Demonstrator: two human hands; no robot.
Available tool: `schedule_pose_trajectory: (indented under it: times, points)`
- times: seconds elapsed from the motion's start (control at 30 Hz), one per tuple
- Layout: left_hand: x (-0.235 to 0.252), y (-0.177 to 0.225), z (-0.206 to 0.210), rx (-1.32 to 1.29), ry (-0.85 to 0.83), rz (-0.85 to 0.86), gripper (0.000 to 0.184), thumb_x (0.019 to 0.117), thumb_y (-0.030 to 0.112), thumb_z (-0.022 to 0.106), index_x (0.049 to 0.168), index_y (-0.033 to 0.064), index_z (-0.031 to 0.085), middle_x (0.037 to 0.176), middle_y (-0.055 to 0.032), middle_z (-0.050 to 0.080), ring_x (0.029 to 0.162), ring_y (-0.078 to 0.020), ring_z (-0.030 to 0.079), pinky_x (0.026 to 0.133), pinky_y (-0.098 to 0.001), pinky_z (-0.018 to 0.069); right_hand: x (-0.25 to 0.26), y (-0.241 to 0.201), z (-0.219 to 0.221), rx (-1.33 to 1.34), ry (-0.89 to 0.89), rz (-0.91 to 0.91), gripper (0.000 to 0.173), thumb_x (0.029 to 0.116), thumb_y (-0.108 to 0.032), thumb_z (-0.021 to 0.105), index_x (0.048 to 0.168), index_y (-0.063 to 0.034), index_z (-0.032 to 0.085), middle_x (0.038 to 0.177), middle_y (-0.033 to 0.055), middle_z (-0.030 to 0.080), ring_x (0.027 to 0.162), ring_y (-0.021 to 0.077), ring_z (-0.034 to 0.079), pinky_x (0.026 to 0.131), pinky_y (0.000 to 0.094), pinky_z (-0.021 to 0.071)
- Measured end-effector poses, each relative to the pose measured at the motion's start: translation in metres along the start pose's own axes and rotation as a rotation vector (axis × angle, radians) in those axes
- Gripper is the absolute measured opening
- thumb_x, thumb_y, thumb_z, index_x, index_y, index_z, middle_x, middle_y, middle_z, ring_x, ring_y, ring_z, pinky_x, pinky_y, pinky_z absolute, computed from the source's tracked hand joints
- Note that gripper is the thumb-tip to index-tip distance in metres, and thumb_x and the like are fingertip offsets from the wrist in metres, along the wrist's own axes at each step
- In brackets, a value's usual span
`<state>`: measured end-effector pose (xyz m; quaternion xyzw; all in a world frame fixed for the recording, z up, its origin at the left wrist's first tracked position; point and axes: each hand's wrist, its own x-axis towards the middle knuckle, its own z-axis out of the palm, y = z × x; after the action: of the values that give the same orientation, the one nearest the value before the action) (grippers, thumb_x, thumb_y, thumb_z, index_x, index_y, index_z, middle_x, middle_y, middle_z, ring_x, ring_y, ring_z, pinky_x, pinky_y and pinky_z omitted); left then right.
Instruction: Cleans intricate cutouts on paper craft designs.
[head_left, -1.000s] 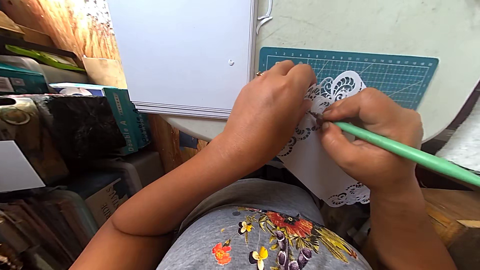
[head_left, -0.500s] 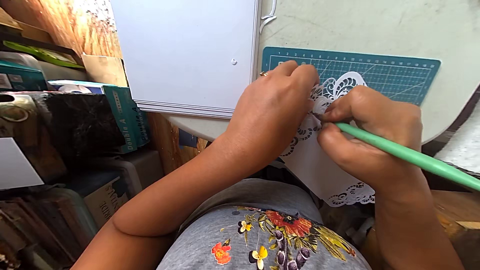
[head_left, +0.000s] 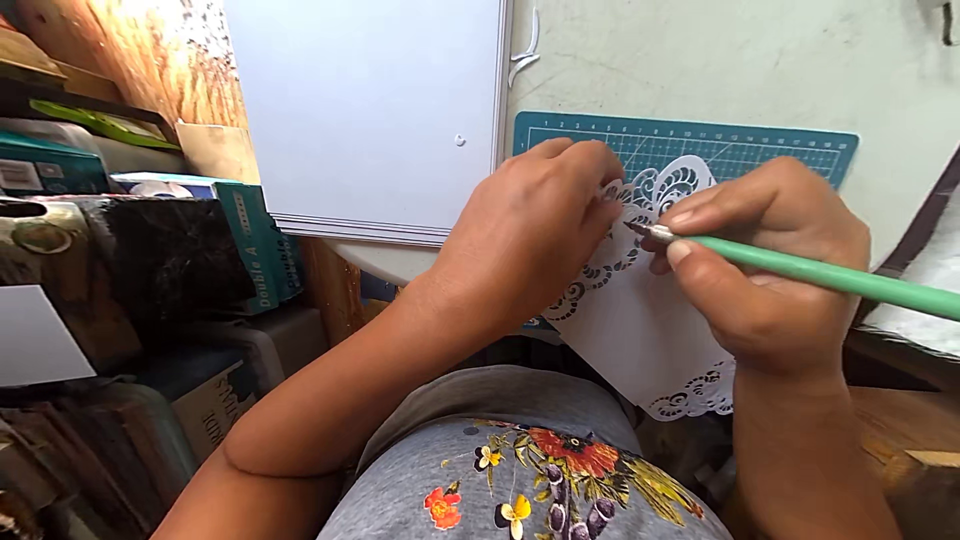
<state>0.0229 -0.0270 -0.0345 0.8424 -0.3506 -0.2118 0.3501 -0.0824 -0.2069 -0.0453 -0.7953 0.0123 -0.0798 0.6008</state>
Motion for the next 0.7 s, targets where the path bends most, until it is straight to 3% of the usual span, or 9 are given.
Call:
schedule_pose_trajectory:
  times: [0.13, 0.23, 0.33, 0.4, 0.47, 0.57, 0.63, 0.7]
  points:
    - [0.0, 0.0, -0.009, -0.144, -0.081, -0.045, 0.019, 0.099, 0.02, 0.064, 0.113, 0.0086, 0.068, 0.093, 0.0008, 0.069, 0.077, 0.0017, 0.063, 0.069, -0.0138, 0.0517, -0.004, 0.013, 0.005, 0.262, 0.115, -0.082, 0.019, 0.091, -0.001, 0.059, 0.109, -0.0066, 0.059, 0.103, 0.0012, 0.068, 0.085, 0.0099, 0.069, 0.071, 0.025, 0.0607]
    - [0.0, 0.004, -0.01, -0.242, -0.164, -0.093, 0.026, 0.0928, 0.013, 0.073, 0.116, 0.0083, 0.062, 0.091, 0.0008, 0.069, 0.075, -0.0004, 0.065, 0.067, -0.0158, 0.0547, -0.011, 0.02, 0.01, 0.358, 0.179, -0.127, 0.018, 0.0949, -0.002, 0.057, 0.112, -0.0096, 0.059, 0.106, 0.0009, 0.068, 0.089, 0.0113, 0.07, 0.075, 0.0273, 0.0613]
    - [0.0, 0.007, -0.005, -0.276, -0.171, -0.107, 0.031, 0.0917, 0.009, 0.074, 0.119, 0.0083, 0.059, 0.091, 0.0003, 0.069, 0.078, -0.0021, 0.066, 0.069, -0.0183, 0.0556, -0.017, 0.022, 0.013, 0.376, 0.218, -0.184, 0.02, 0.0963, -0.003, 0.056, 0.114, -0.0112, 0.06, 0.108, 0.0004, 0.068, 0.092, 0.0122, 0.07, 0.077, 0.0291, 0.0615]
    - [-0.001, 0.007, -0.002, -0.303, -0.143, -0.08, 0.03, 0.0912, 0.008, 0.073, 0.119, 0.0076, 0.059, 0.097, -0.0012, 0.07, 0.084, -0.0024, 0.067, 0.074, -0.0189, 0.056, -0.02, 0.021, 0.014, 0.246, 0.279, -0.243, 0.018, 0.1012, -0.009, 0.054, 0.118, -0.0128, 0.06, 0.113, -0.0012, 0.067, 0.097, 0.0106, 0.069, 0.081, 0.0287, 0.061]
    - [-0.003, 0.007, -0.001, -0.354, -0.116, -0.059, 0.031, 0.0897, 0.005, 0.073, 0.118, 0.0066, 0.06, 0.103, -0.0022, 0.069, 0.088, -0.0019, 0.067, 0.077, -0.0178, 0.0567, -0.024, 0.017, 0.008, -0.077, 0.392, -0.299, 0.017, 0.1067, -0.013, 0.051, 0.119, -0.0079, 0.061, 0.117, 0.0029, 0.065, 0.109, 0.0115, 0.066, 0.092, 0.03, 0.0572]
    - [-0.006, 0.008, -0.004, -0.422, -0.12, -0.071, 0.034, 0.0873, 0.005, 0.074, 0.118, 0.0061, 0.06, 0.102, -0.0017, 0.069, 0.086, -0.0008, 0.066, 0.074, -0.0169, 0.0559, -0.034, 0.01, -0.009, -0.38, 0.43, -0.211, 0.019, 0.107, -0.018, 0.056, 0.118, -0.0039, 0.064, 0.122, 0.0077, 0.065, 0.126, 0.0142, 0.06, 0.107, 0.0325, 0.0495]
    - [-0.007, 0.009, -0.006, -0.51, -0.16, -0.08, 0.036, 0.0862, 0.002, 0.074, 0.118, 0.0042, 0.059, 0.102, -0.002, 0.067, 0.086, -0.0006, 0.066, 0.074, -0.0163, 0.0559, -0.04, 0.003, -0.02, -0.355, 0.329, -0.107, 0.019, 0.1015, -0.016, 0.066, 0.115, -0.0037, 0.059, 0.12, 0.0058, 0.066, 0.12, 0.0099, 0.063, 0.102, 0.0282, 0.0524]
    - [-0.009, 0.013, -0.009, -0.636, -0.22, -0.131, 0.038, 0.0876, -0.002, 0.071, 0.122, 0.0037, 0.056, 0.101, -0.0019, 0.068, 0.085, -0.0014, 0.067, 0.073, -0.0171, 0.0576, -0.044, -0.003, -0.025, -0.295, 0.27, -0.052, 0.021, 0.0957, -0.01, 0.071, 0.11, -0.0012, 0.06, 0.107, 0.0033, 0.065, 0.102, 0.0025, 0.063, 0.09, 0.0195, 0.0533]
